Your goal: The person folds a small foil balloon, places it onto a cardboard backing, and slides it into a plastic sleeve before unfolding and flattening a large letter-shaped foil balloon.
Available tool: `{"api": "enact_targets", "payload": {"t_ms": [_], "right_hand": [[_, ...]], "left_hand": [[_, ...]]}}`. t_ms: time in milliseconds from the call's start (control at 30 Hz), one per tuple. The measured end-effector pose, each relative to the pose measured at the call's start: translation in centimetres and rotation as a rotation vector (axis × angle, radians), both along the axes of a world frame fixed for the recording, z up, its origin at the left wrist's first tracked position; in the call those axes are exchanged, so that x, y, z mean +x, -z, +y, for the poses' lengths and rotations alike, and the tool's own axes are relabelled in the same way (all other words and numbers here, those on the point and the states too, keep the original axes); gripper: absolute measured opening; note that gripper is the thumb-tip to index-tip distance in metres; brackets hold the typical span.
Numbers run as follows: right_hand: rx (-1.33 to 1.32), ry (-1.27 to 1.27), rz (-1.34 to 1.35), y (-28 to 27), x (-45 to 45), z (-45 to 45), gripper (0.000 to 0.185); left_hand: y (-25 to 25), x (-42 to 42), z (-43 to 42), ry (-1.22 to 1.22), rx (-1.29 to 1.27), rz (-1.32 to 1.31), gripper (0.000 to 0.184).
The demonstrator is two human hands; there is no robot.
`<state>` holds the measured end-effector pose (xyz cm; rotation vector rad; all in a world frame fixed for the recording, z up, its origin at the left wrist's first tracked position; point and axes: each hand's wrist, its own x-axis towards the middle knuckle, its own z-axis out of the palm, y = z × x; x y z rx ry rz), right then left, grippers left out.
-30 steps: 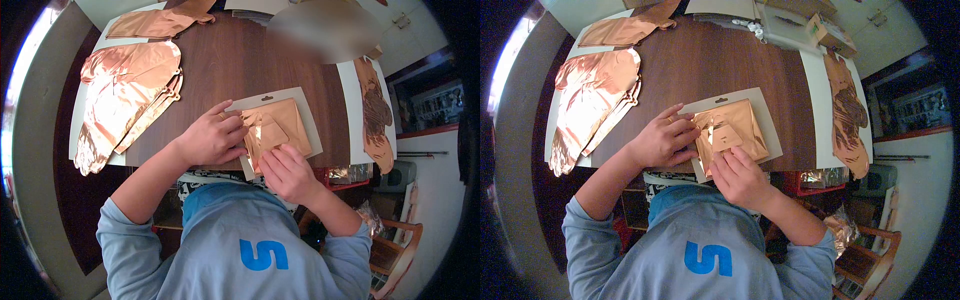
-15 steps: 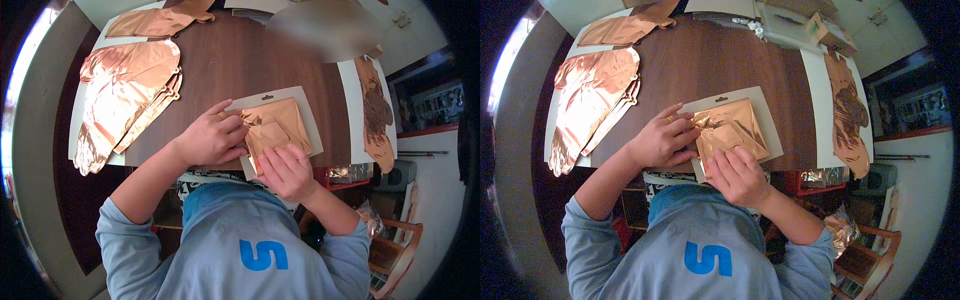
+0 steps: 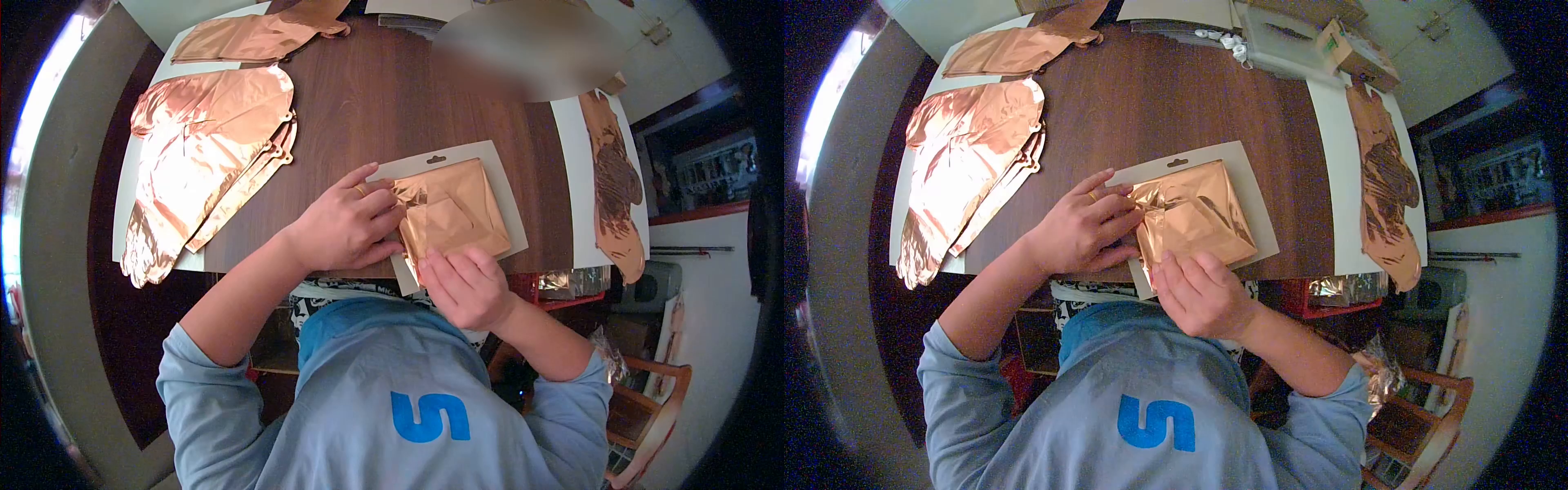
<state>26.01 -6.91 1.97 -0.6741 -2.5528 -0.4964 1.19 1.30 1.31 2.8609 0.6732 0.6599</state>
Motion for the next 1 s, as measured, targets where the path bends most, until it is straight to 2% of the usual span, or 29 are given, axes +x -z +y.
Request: {"api": "enact_targets", "payload": {"t_ms": [300, 1000], "right_hand": [[-0.004, 0.082, 0.058, 0.3, -1.2, -0.2, 0.027], [0.009, -0.022, -0.034, 0.6, -0.8, 0.1, 0.036]], "left_hand": [[0.2, 0.0, -0.1, -0.002, 0.004, -0.005, 0.044], [0.4, 0.0, 0.0, -0.007, 0.003, -0.029, 0.044]]}}
